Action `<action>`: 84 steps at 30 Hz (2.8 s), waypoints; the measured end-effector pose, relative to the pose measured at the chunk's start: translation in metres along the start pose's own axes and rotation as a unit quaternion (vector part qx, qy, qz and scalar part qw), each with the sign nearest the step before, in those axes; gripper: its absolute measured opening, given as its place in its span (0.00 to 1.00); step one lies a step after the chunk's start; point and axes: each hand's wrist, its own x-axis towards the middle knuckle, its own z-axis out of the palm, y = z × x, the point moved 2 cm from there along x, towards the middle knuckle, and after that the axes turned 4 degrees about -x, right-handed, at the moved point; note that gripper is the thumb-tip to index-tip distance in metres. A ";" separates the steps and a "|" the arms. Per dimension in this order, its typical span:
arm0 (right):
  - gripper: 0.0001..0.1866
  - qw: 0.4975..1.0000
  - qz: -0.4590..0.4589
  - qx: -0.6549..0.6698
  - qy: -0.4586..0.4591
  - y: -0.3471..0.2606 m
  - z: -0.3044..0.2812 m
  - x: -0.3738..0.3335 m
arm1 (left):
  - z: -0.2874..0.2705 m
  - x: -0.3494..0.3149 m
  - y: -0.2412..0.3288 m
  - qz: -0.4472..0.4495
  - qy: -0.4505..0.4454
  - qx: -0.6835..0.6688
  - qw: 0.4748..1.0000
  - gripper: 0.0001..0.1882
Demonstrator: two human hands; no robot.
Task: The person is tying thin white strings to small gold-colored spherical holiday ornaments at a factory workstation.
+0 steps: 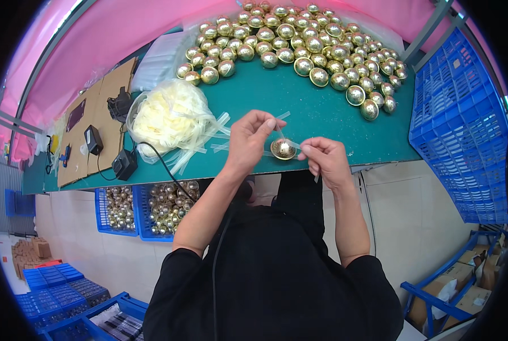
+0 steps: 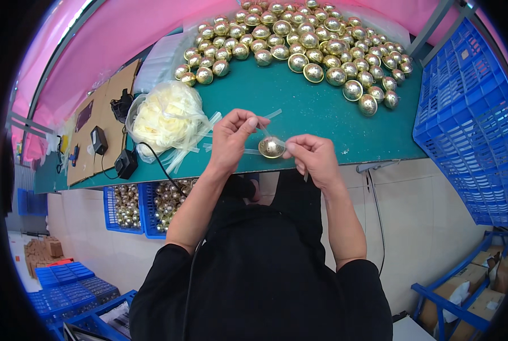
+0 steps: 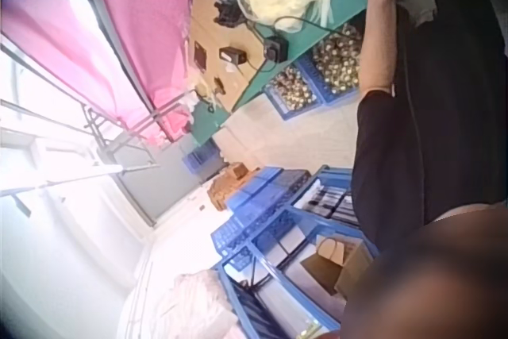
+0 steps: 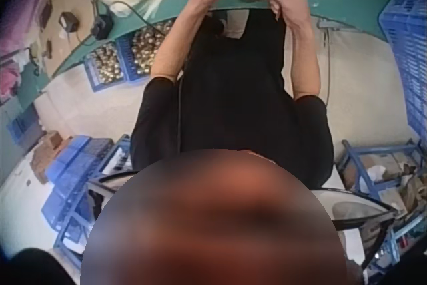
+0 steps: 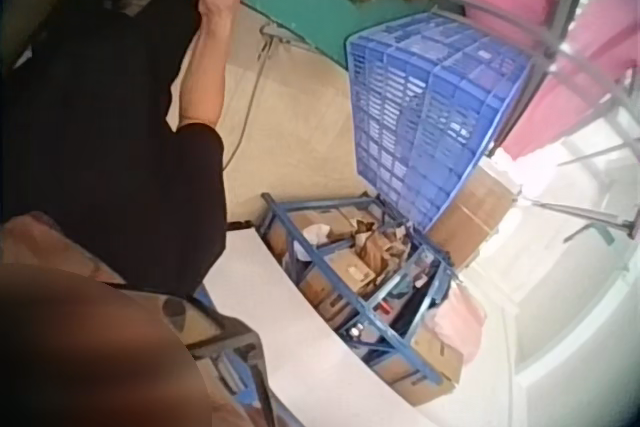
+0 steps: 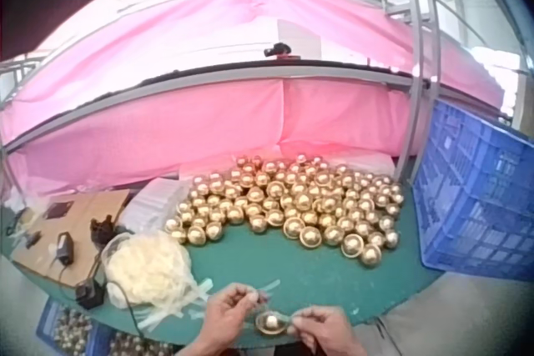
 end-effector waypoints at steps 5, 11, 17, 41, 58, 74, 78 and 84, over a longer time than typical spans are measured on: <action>0.13 0.981 -0.035 0.146 -0.119 -0.018 0.002 -0.007 | 0.007 -0.001 0.012 -0.002 -0.023 -0.064 0.998 0.07; 0.14 0.990 -0.080 0.007 -0.119 -0.030 0.027 -0.001 | 0.011 -0.008 0.019 -0.003 -0.028 -0.087 0.996 0.08; 0.11 0.985 -0.117 -0.111 -0.058 -0.028 0.052 0.001 | 0.016 -0.015 0.022 -0.001 -0.037 -0.091 0.995 0.10; 0.13 0.990 -0.084 -0.115 -0.020 -0.013 0.054 0.007 | 0.010 -0.028 0.017 -0.043 -0.024 -0.092 0.995 0.21; 0.11 0.992 -0.062 -0.113 -0.014 -0.012 0.052 0.002 | 0.007 -0.029 0.025 -0.072 -0.016 -0.082 0.994 0.23; 0.11 0.842 -0.383 -0.375 0.064 -0.087 0.066 -0.003 | 0.019 -0.032 0.049 -0.033 -0.025 0.045 0.998 0.25; 0.08 0.862 -0.350 -0.361 0.059 -0.094 0.070 -0.005 | 0.019 -0.030 0.050 -0.028 -0.037 0.045 0.998 0.26; 0.06 0.859 -0.340 -0.381 0.040 -0.092 0.065 -0.004 | 0.019 -0.032 0.052 -0.042 -0.049 0.107 0.992 0.26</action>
